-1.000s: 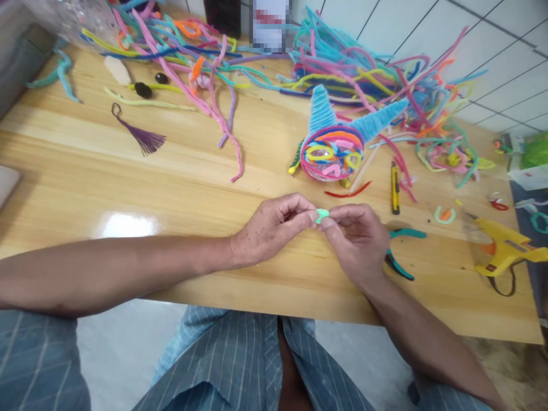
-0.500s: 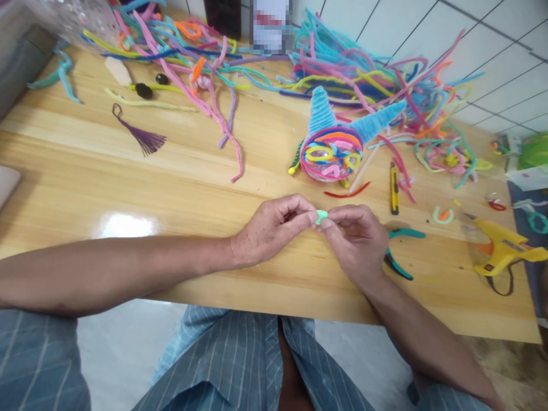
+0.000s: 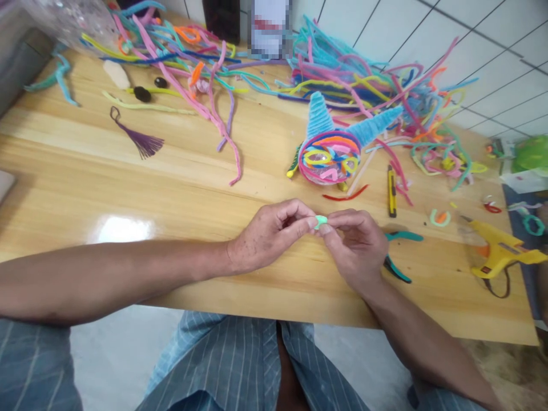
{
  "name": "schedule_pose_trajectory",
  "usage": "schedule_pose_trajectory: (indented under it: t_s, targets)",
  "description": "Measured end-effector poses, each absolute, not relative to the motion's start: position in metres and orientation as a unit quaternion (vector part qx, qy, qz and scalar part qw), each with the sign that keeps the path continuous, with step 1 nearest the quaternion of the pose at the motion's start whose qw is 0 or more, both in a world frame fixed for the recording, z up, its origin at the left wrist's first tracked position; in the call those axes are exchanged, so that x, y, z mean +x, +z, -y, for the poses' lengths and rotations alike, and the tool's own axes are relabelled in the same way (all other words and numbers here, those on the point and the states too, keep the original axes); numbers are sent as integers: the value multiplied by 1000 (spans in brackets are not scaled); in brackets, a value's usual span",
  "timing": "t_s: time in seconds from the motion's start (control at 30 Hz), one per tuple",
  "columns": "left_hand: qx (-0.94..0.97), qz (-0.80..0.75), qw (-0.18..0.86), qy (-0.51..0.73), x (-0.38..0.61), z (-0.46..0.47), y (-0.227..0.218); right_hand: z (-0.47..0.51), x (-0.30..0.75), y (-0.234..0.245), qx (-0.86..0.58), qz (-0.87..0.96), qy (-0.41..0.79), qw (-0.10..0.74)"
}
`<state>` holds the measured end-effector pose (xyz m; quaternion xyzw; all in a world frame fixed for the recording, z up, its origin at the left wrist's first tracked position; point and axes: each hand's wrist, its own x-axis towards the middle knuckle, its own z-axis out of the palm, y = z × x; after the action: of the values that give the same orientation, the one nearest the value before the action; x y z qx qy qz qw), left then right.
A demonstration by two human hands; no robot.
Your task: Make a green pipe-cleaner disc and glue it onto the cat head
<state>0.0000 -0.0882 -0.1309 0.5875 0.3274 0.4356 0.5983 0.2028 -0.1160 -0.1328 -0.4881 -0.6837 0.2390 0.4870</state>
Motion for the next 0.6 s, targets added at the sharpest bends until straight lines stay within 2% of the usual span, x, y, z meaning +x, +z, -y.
schedule_pose_trajectory:
  t_s: [0.23,0.4,0.6]
  targets:
    - [719,-295,427,462,-5,87,-127,117,203,-128,-467,704,212,491]
    - [790,-214,294,494,-10,83,-132,116,204,-127,-441,716,218,494]
    - [824,-187,168,508,-10,82,-137,115,207,-122,-393,764,131,495]
